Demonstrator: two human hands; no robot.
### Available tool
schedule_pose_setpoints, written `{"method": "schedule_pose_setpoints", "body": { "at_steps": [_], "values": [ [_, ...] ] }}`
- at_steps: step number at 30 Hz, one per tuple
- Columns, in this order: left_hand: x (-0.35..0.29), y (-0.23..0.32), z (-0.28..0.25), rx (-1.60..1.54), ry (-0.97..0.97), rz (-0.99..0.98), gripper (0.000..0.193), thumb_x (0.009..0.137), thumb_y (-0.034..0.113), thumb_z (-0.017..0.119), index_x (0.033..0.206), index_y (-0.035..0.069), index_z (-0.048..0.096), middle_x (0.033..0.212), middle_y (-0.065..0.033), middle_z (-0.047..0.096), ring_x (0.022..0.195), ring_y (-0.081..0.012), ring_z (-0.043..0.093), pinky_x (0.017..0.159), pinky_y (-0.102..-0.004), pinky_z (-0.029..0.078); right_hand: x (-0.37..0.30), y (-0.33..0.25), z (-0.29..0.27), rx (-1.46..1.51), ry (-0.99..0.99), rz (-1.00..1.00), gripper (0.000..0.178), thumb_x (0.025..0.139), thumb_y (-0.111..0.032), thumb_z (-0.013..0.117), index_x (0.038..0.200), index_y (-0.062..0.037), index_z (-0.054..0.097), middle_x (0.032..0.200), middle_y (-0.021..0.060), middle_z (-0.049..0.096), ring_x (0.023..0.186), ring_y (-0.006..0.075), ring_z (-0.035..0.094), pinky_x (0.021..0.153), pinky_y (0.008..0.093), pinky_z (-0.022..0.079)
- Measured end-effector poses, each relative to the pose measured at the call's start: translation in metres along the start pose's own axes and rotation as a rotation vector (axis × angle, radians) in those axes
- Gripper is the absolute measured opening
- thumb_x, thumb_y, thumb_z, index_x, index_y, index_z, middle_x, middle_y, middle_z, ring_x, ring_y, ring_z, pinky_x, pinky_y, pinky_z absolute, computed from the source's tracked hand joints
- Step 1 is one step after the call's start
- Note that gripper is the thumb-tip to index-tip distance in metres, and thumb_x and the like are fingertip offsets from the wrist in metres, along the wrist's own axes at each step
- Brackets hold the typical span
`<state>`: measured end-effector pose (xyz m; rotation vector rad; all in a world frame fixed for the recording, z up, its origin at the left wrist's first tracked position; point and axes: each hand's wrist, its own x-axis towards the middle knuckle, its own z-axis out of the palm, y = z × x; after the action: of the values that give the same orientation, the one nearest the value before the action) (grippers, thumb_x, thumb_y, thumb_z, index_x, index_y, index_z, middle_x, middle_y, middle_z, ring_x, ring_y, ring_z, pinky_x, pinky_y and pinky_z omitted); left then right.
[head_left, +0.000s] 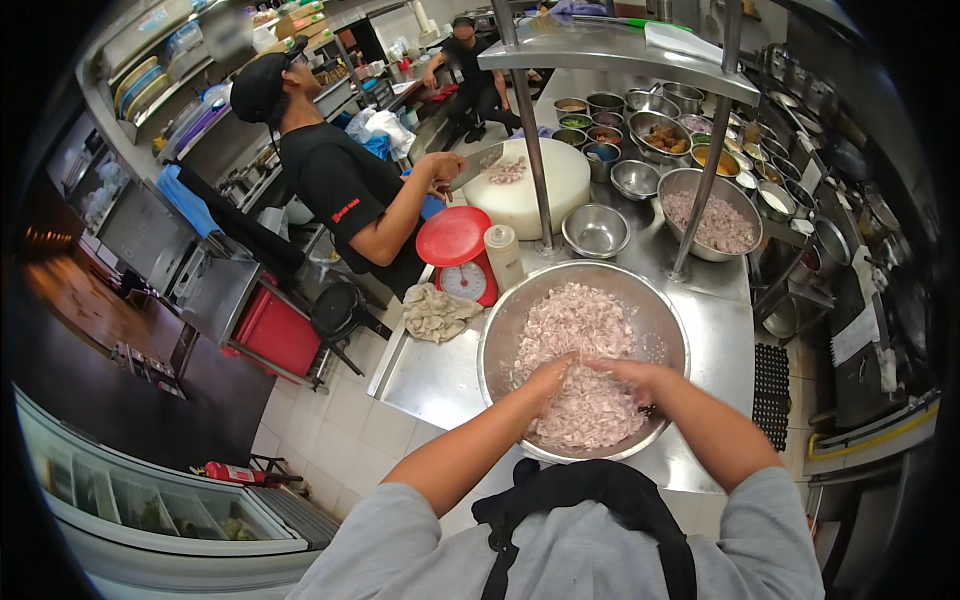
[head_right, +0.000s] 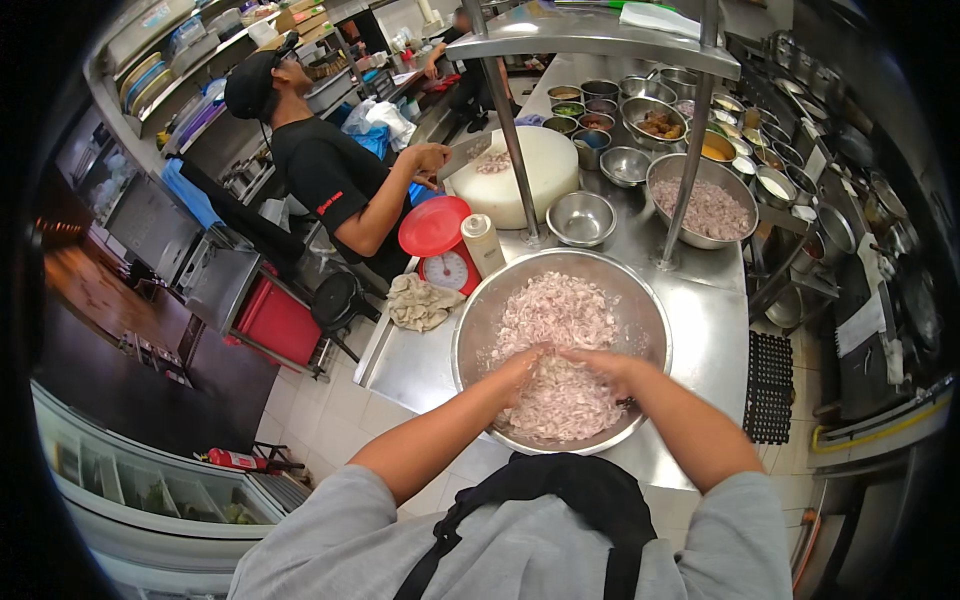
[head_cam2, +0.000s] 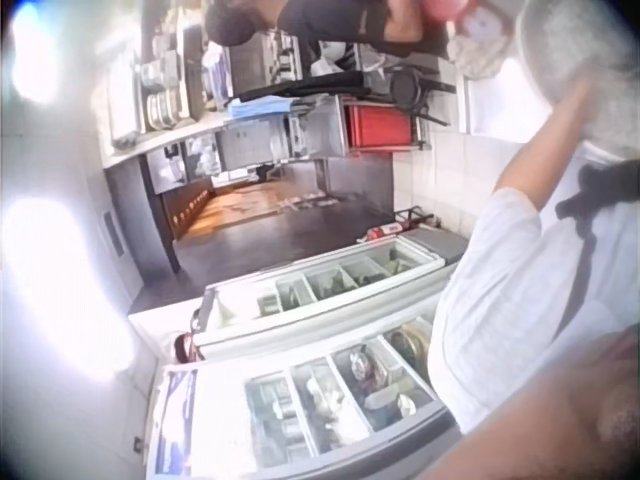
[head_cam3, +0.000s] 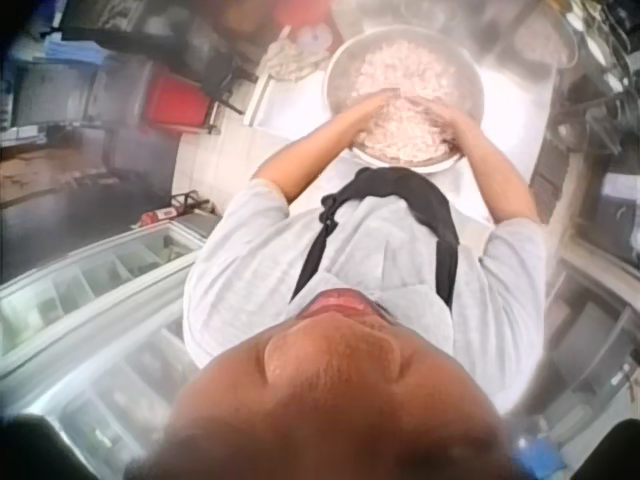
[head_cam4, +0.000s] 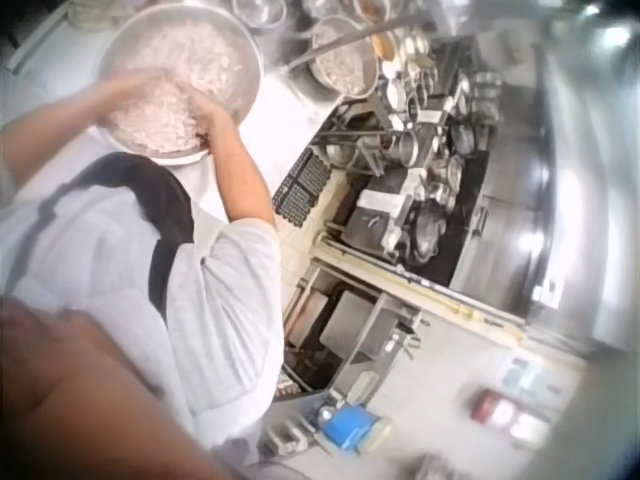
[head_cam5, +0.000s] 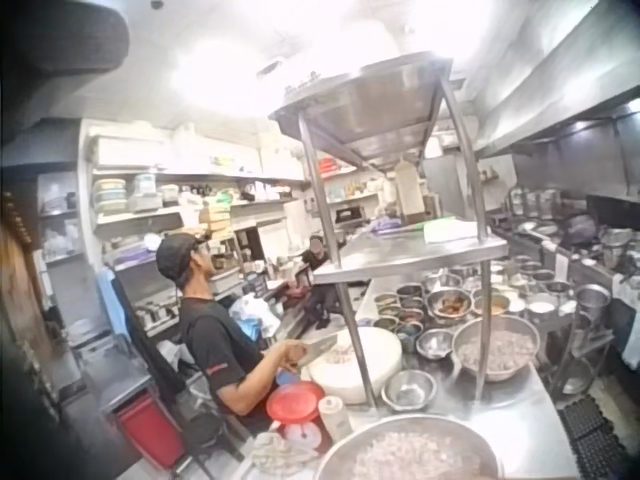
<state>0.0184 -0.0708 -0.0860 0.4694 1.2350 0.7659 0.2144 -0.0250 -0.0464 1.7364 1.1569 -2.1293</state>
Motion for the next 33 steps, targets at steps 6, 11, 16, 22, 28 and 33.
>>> {"method": "schedule_pose_setpoints", "body": {
  "at_steps": [6,11,16,22,28,33],
  "values": [
    [-0.024,0.043,0.021,0.103,-0.052,-0.063,0.060,0.081,0.036,0.065,0.127,0.000,0.050,0.111,-0.0198,0.061,0.093,-0.0278,0.064,0.081,-0.0426,0.052,0.010,0.004,0.037,0.306,0.084,-0.592,0.066,0.070,-0.015,0.074,0.127,0.0040,0.047,0.113,0.0210,0.060,0.102,0.0325,0.061,0.087,0.0460,0.049],
    [-0.030,0.090,-0.014,0.757,-0.044,0.498,0.047,0.073,0.028,0.073,0.106,-0.004,0.064,0.104,-0.0143,0.067,0.088,-0.0228,0.065,0.076,-0.0385,0.052,-0.014,-0.037,0.012,-0.394,0.559,-0.882,0.040,0.070,-0.016,0.063,0.105,0.0050,0.062,0.097,0.0257,0.065,0.092,0.0359,0.064,0.083,0.0399,0.051],
    [-0.049,0.109,0.012,0.771,0.263,0.499,0.043,0.067,0.023,0.074,0.098,-0.006,0.065,0.097,-0.0190,0.068,0.084,-0.0276,0.066,0.075,-0.0355,0.051,-0.039,-0.068,-0.001,-0.765,0.561,-0.704,0.034,0.070,-0.016,0.061,0.099,0.0010,0.066,0.098,0.0262,0.065,0.096,0.0387,0.062,0.085,0.0386,0.050],
    [-0.059,0.083,-0.001,1.162,-0.037,0.173,0.056,0.066,0.020,0.073,0.113,-0.008,0.058,0.108,-0.0219,0.063,0.098,-0.0280,0.062,0.079,-0.0381,0.051,-0.069,-0.080,-0.009,-0.857,0.077,-0.423,0.052,0.072,-0.012,0.060,0.123,-0.0100,0.057,0.100,0.0147,0.067,0.092,0.0280,0.063,0.081,0.0414,0.051],
    [-0.067,0.050,-0.011,0.164,0.155,0.040,0.065,0.083,0.027,0.063,0.138,0.004,0.038,0.126,-0.0212,0.054,0.110,-0.0313,0.057,0.097,-0.0510,0.043,-0.002,-0.125,-0.048,-1.064,0.413,-0.770,0.049,0.077,-0.034,0.061,0.118,-0.0065,0.061,0.101,0.0223,0.065,0.089,0.0316,0.065,0.080,0.0417,0.052],
    [-0.056,0.051,-0.008,-0.367,-0.042,-0.172,0.060,0.094,0.050,0.038,0.135,0.006,0.043,0.127,-0.0170,0.055,0.114,-0.0318,0.055,0.100,-0.0515,0.041,0.048,-0.104,-0.020,-0.687,0.256,-0.378,0.072,0.078,-0.047,0.061,0.137,-0.0102,0.043,0.136,0.0193,0.048,0.121,0.0306,0.050,0.101,0.0395,0.039]
  ]
}}
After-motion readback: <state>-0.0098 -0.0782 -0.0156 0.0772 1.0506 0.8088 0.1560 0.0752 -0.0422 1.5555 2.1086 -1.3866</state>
